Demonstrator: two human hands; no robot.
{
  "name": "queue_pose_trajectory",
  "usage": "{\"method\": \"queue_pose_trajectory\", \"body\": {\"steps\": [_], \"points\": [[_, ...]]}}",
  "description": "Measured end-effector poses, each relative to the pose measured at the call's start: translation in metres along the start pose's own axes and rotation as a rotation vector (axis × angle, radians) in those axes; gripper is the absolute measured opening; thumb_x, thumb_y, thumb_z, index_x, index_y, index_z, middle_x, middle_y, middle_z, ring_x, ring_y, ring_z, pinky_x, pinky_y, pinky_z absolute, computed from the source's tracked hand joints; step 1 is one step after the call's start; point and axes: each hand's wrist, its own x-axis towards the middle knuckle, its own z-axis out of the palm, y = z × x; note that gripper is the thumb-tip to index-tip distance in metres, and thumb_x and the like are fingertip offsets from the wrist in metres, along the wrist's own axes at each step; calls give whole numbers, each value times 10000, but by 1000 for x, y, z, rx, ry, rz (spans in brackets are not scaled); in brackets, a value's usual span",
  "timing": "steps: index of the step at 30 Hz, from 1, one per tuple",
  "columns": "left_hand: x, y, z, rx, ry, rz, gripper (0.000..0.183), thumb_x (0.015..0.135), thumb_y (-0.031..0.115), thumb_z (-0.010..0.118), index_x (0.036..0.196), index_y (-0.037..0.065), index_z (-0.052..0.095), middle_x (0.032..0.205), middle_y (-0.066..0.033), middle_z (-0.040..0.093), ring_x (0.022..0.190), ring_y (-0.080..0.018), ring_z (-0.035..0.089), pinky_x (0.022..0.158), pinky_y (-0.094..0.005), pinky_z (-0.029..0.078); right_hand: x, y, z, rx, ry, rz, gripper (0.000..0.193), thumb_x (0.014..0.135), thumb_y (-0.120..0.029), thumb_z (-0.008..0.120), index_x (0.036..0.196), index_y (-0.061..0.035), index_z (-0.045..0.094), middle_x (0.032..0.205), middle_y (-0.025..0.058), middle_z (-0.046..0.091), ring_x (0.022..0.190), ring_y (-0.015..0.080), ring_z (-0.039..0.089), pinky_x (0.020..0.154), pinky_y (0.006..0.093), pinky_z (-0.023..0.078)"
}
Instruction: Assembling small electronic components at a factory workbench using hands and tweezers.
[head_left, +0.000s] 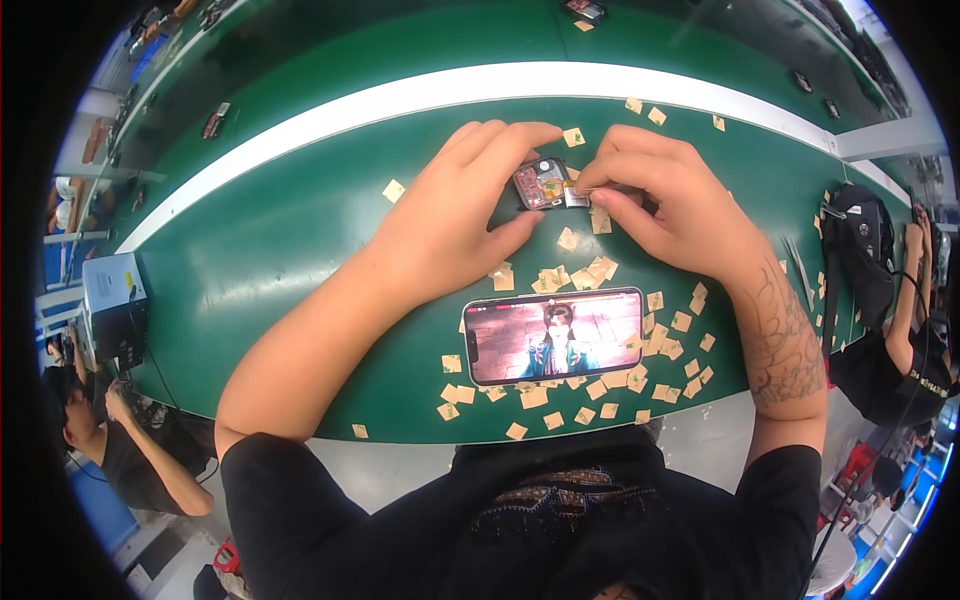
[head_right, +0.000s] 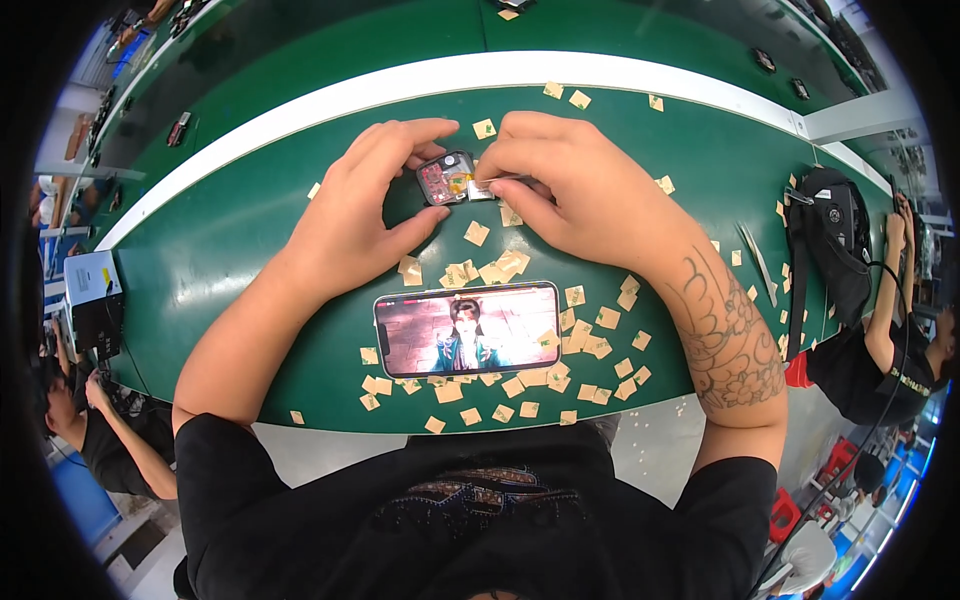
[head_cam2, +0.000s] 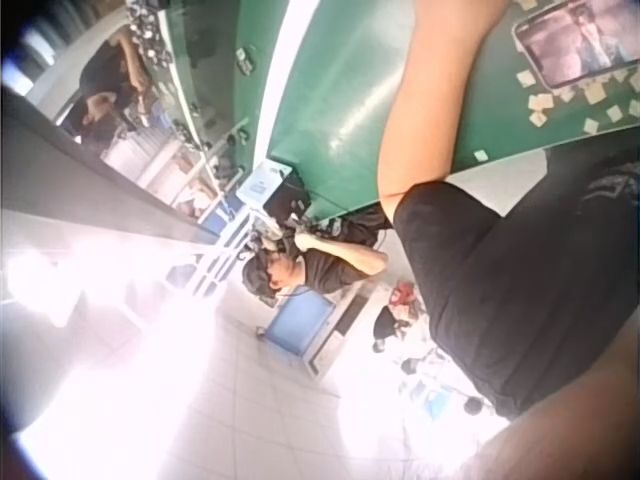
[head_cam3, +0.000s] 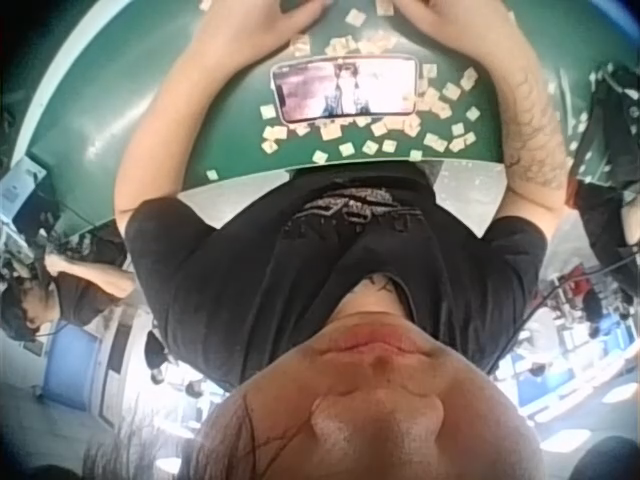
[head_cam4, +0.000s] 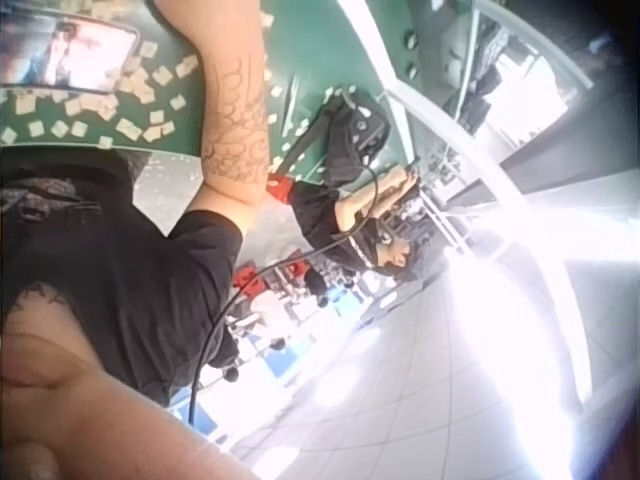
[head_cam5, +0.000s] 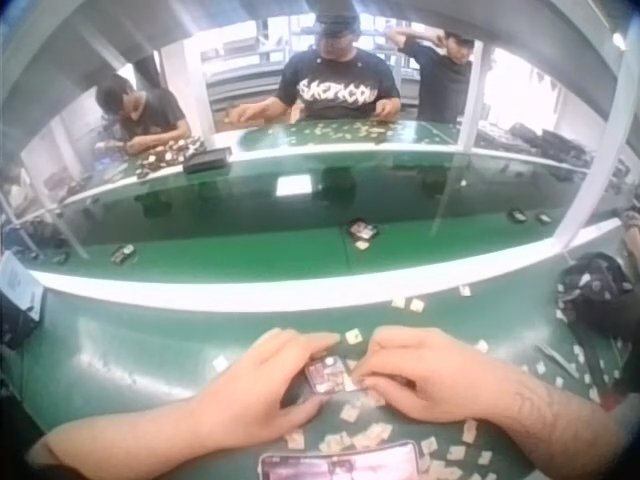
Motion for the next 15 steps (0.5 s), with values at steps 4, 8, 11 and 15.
{"method": "queue_pose_trajectory", "body": {"steps": [4,8,11,15], "points": [[0,-2,2,22,15,10,709,799,-27,850,1450,71,586,1160,-127,675,1118,-302,676,966,-411,589,-3,-5,-6,-5,-51,18,100,943,0,716,1042,-20,713,916,105,621,759,278,642,664,385,504],[1,-1,1,52,25,34,704,795,-33,842,1444,65,587,1149,-136,671,1114,-319,671,973,-419,580,-1,-7,-1,-119,-14,-48,156,936,59,685,1077,3,723,938,98,610,796,255,653,665,347,533],[0,1,2,61,32,45,705,791,-37,837,1443,63,589,1140,-141,670,1110,-332,666,973,-426,572,-2,-17,6,-253,85,-47,174,930,58,679,1085,-4,726,929,108,593,807,280,655,695,371,541],[0,5,3,67,60,64,708,780,-47,834,1438,60,594,1122,-143,672,1095,-345,662,958,-434,566,-5,-26,14,-542,85,-45,228,833,-42,727,1058,-61,695,953,79,598,903,302,699,761,423,591]]}}
